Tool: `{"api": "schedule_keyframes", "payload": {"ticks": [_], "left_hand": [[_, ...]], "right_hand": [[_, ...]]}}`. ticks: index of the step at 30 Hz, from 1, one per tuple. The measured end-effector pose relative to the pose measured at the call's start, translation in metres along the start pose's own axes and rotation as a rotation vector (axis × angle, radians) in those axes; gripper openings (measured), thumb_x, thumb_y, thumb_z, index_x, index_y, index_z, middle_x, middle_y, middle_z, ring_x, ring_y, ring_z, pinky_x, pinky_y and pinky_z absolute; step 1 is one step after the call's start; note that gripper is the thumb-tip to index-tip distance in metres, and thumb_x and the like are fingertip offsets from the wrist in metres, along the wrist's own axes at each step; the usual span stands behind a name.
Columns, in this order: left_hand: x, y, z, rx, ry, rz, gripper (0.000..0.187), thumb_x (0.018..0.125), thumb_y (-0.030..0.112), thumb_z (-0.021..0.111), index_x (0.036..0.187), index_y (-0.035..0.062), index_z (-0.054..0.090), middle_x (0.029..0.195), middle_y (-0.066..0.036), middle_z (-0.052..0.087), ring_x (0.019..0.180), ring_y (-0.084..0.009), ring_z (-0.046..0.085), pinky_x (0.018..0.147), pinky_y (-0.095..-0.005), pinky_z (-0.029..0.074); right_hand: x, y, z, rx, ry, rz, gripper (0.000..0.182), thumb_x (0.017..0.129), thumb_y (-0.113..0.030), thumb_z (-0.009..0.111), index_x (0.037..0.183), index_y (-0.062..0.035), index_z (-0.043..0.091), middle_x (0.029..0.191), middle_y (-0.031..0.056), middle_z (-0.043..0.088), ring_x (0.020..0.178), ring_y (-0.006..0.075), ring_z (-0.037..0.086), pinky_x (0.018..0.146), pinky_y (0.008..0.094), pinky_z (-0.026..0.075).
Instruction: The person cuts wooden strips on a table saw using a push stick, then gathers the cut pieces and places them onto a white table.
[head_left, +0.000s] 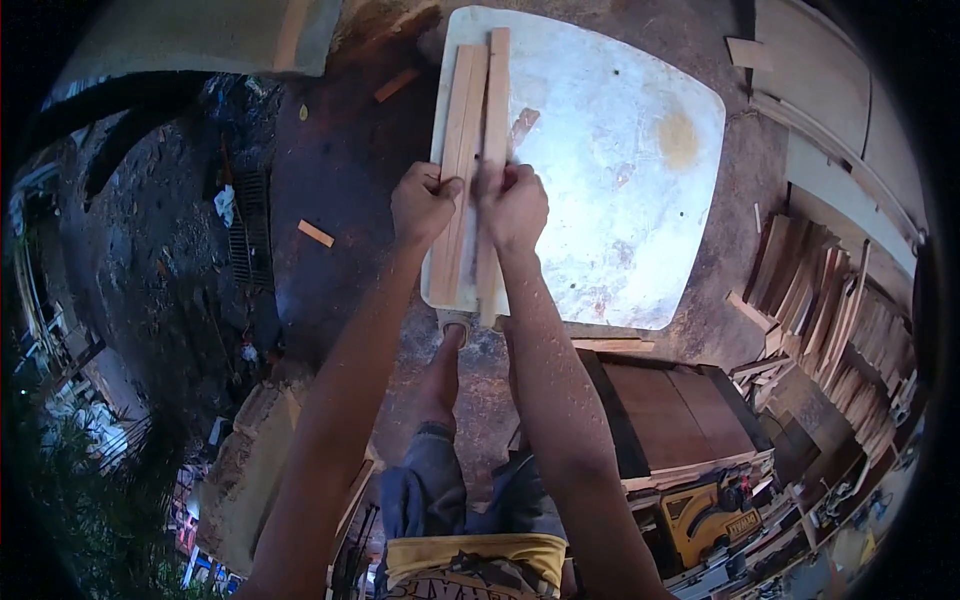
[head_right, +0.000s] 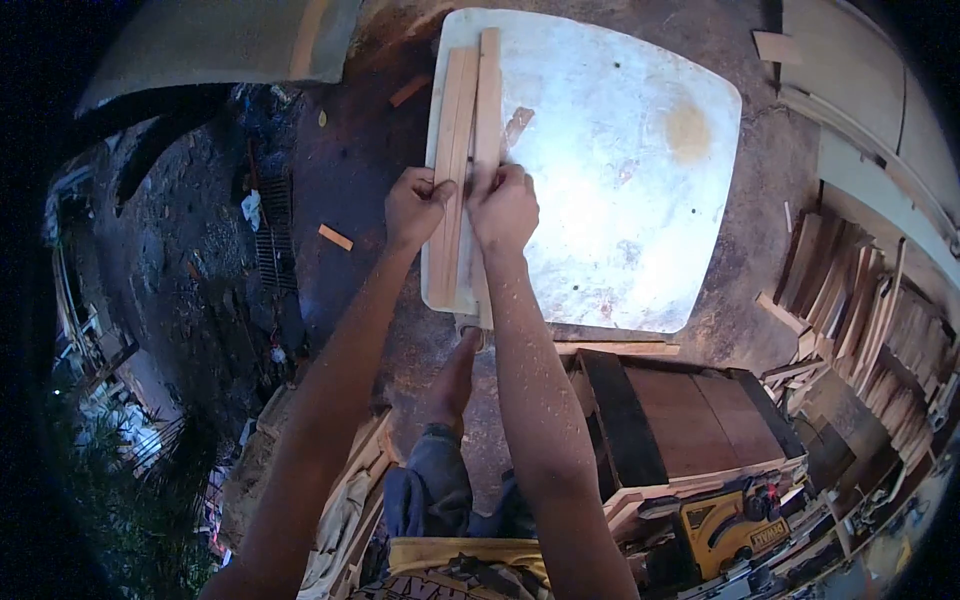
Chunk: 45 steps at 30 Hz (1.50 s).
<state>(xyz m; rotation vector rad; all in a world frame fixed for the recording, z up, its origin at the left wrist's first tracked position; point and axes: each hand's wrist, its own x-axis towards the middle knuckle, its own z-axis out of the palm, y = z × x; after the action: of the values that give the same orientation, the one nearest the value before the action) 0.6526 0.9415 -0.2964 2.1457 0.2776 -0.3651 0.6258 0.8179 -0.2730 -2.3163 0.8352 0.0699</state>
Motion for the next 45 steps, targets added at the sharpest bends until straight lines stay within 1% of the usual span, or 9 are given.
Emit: {"api": "schedule_keyframes", "payload": {"ticks": [5,8,14,23,26,29,32,41,45], "left_hand": [[0.014,0.024,0.011,0.198,0.227,0.249,0.032,0.07,0.023,0.079,0.092,0.0055,0.064,0.08,-0.012,0.064,0.083,-0.0312,0.062,0.077,-0.0428,0.05],[0.019,0.038,0.013,0.395,0.342,0.466,0.029,0.071,0.019,0.08,0.092,0.0047,0.067,0.081,-0.013,0.066,0.073,-0.0293,0.065,0.068,-0.039,0.051],[0.01,0.045,0.019,0.336,-0.055,0.249,0.018,0.074,0.02,0.076,0.084,0.0067,0.07,0.075,-0.01,0.068,0.071,-0.0292,0.067,0.069,-0.0393,0.052],[-0.001,0.039,0.045,0.168,0.067,0.033,0.023,0.069,0.026,0.08,0.076,0.0081,0.068,0.078,-0.011,0.07,0.074,-0.032,0.068,0.067,-0.0428,0.052],[-0.001,0.06,0.029,0.34,-0.115,-0.088,0.036,0.067,0.03,0.083,0.087,0.0052,0.065,0.091,-0.015,0.069,0.09,-0.0334,0.066,0.075,-0.0435,0.051],[-0.005,0.053,0.028,0.6,0.155,0.236,0.053,0.068,0.033,0.084,0.105,0.0028,0.06,0.108,-0.02,0.061,0.107,-0.0371,0.057,0.086,-0.0455,0.047],[-0.009,0.047,0.029,0.498,0.228,0.031,0.065,0.068,0.028,0.084,0.119,0.0021,0.053,0.118,-0.023,0.052,0.113,-0.0404,0.048,0.093,-0.0469,0.042],[0.01,-0.012,0.021,0.201,0.078,0.241,0.045,0.07,0.015,0.082,0.11,0.0031,0.063,0.079,-0.01,0.069,0.072,-0.0221,0.068,0.068,-0.0347,0.053],[0.005,0.009,0.017,0.195,0.033,0.052,0.046,0.071,0.014,0.082,0.112,0.0038,0.063,0.084,-0.011,0.07,0.078,-0.0231,0.069,0.071,-0.0357,0.053]], "right_hand": [[-0.017,0.004,0.01,-0.032,-0.041,-0.038,0.046,0.085,-0.037,0.065,0.11,0.0011,0.055,0.101,0.022,0.059,0.09,0.0396,0.062,0.075,0.0468,0.052],[-0.016,0.009,0.015,-0.011,-0.028,-0.014,0.047,0.08,-0.033,0.07,0.106,0.0026,0.054,0.103,0.022,0.058,0.092,0.0398,0.061,0.076,0.0471,0.052],[-0.022,0.023,0.011,0.168,-0.091,0.093,0.037,0.076,-0.025,0.074,0.096,0.0,0.056,0.086,0.0193,0.063,0.079,0.0374,0.064,0.07,0.0446,0.052],[-0.031,0.04,-0.006,0.282,-0.05,0.114,0.02,0.08,-0.015,0.068,0.093,-0.0017,0.061,0.082,0.0186,0.065,0.07,0.0373,0.065,0.067,0.0442,0.052],[-0.031,0.042,-0.006,0.148,0.138,0.015,0.02,0.079,-0.013,0.064,0.095,-0.0017,0.061,0.09,0.0199,0.064,0.075,0.0388,0.064,0.07,0.0454,0.052],[-0.022,0.046,-0.026,0.1,0.121,0.156,0.023,0.076,-0.01,0.062,0.097,-0.0006,0.06,0.094,0.02,0.062,0.08,0.0394,0.063,0.073,0.046,0.052],[-0.011,0.049,-0.021,0.116,0.146,0.111,0.023,0.074,-0.008,0.061,0.096,0.0,0.059,0.094,0.021,0.061,0.084,0.0393,0.062,0.074,0.0454,0.052],[0.026,0.021,0.007,0.228,0.005,-0.204,0.034,0.074,-0.013,0.062,0.107,-0.0037,0.066,0.076,0.0182,0.061,0.073,0.0339,0.061,0.07,0.0419,0.051],[0.005,0.034,-0.003,0.276,-0.109,-0.126,0.034,0.074,-0.008,0.065,0.108,-0.0038,0.067,0.08,0.0172,0.062,0.074,0.0331,0.062,0.07,0.0413,0.051]]}}
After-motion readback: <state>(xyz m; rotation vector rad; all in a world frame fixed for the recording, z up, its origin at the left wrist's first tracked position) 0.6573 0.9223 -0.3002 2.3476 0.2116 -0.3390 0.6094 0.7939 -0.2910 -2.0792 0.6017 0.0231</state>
